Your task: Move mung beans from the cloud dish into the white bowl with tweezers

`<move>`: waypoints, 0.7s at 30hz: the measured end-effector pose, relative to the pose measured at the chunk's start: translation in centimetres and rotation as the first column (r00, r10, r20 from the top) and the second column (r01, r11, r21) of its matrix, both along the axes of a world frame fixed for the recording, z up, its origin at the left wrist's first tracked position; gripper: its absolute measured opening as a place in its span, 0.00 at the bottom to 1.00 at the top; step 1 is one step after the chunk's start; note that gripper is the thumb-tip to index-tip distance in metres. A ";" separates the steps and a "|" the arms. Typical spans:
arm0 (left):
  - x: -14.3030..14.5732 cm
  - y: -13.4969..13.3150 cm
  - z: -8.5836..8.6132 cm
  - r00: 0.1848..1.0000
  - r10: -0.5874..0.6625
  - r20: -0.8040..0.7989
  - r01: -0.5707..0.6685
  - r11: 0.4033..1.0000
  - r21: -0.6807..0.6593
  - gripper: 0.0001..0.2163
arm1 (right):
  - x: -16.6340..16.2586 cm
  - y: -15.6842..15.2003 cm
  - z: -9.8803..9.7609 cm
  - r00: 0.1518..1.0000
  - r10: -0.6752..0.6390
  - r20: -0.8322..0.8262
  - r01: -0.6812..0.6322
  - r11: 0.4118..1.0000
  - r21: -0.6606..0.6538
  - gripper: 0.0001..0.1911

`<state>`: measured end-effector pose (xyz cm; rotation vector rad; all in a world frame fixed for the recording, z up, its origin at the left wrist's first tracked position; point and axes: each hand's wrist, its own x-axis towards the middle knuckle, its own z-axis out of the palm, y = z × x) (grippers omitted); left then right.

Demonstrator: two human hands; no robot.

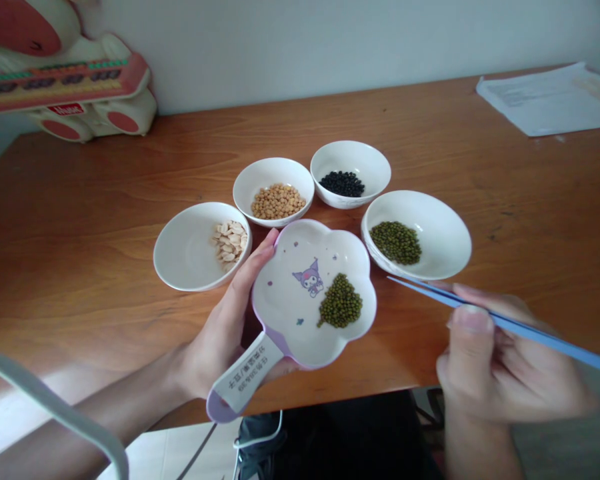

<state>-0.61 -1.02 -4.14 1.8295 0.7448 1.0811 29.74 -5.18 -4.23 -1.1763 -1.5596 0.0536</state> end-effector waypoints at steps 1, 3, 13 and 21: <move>0.0 0.0 0.0 1.000 0.001 -0.007 -0.001 1.000 0.002 0.62 | -0.3 0.0 0.1 1.000 -0.012 0.008 0.012 1.000 0.016 0.23; -0.1 0.0 -0.1 1.000 0.003 -0.015 -0.002 1.000 0.009 0.63 | -0.7 0.1 0.3 0.998 0.032 0.053 -0.033 0.999 0.022 0.27; -0.1 0.0 0.2 1.000 0.005 -0.027 -0.005 1.000 0.017 0.62 | -1.4 1.1 1.0 0.952 0.239 0.190 -0.228 0.970 -0.078 0.24; -0.3 0.0 -0.1 1.000 -0.005 -0.018 0.005 1.000 0.022 0.62 | -1.6 1.2 1.4 0.946 0.262 0.189 -0.246 0.964 -0.104 0.23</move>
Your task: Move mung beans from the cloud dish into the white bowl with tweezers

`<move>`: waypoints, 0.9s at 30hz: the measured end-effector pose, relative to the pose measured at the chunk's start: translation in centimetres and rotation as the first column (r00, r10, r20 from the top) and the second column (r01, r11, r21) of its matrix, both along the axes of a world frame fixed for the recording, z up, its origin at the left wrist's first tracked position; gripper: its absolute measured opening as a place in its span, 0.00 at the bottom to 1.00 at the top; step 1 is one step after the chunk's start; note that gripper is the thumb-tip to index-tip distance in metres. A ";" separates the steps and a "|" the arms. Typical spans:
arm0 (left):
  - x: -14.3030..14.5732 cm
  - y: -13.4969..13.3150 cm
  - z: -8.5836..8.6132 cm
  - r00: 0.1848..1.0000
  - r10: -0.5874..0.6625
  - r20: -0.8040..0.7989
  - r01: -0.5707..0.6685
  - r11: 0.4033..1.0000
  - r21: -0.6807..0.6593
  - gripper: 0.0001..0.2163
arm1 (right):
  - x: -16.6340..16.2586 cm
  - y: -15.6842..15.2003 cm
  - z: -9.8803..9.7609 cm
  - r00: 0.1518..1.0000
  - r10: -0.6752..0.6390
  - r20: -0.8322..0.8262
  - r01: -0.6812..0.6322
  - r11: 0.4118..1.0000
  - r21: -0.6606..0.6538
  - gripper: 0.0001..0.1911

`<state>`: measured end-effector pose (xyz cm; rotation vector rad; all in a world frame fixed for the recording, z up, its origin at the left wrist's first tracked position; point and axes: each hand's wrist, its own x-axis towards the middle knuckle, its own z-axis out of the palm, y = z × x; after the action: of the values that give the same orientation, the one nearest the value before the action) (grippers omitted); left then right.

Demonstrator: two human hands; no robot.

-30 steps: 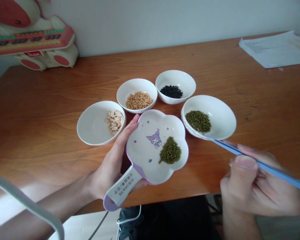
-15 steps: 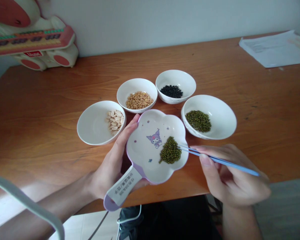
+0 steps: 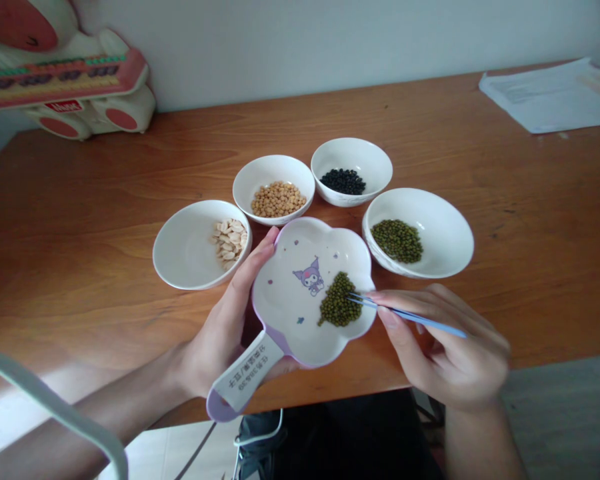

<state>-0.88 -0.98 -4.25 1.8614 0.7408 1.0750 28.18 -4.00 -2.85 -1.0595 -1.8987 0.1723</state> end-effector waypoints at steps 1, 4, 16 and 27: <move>0.0 0.0 0.0 1.000 -0.002 0.000 0.002 1.000 -0.001 0.62 | 0.0 0.0 0.0 1.000 -0.001 -0.001 0.001 1.000 -0.005 0.23; 0.0 0.0 0.0 1.000 0.003 -0.008 -0.003 1.000 -0.004 0.61 | -0.1 0.0 0.1 1.000 0.003 -0.004 -0.004 1.000 -0.012 0.24; 0.3 0.1 0.1 0.999 0.000 0.048 -0.001 1.000 0.020 0.63 | 0.1 0.0 -0.3 1.000 0.031 -0.001 -0.031 0.999 -0.031 0.24; 0.3 0.0 0.3 0.999 -0.006 0.040 0.005 1.000 0.015 0.62 | 0.0 0.0 0.1 0.999 0.031 -0.006 -0.031 0.999 -0.005 0.23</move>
<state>-0.54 -1.02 -3.94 1.8488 0.7059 1.1136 28.22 -3.97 -2.75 -1.0318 -1.9113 0.1980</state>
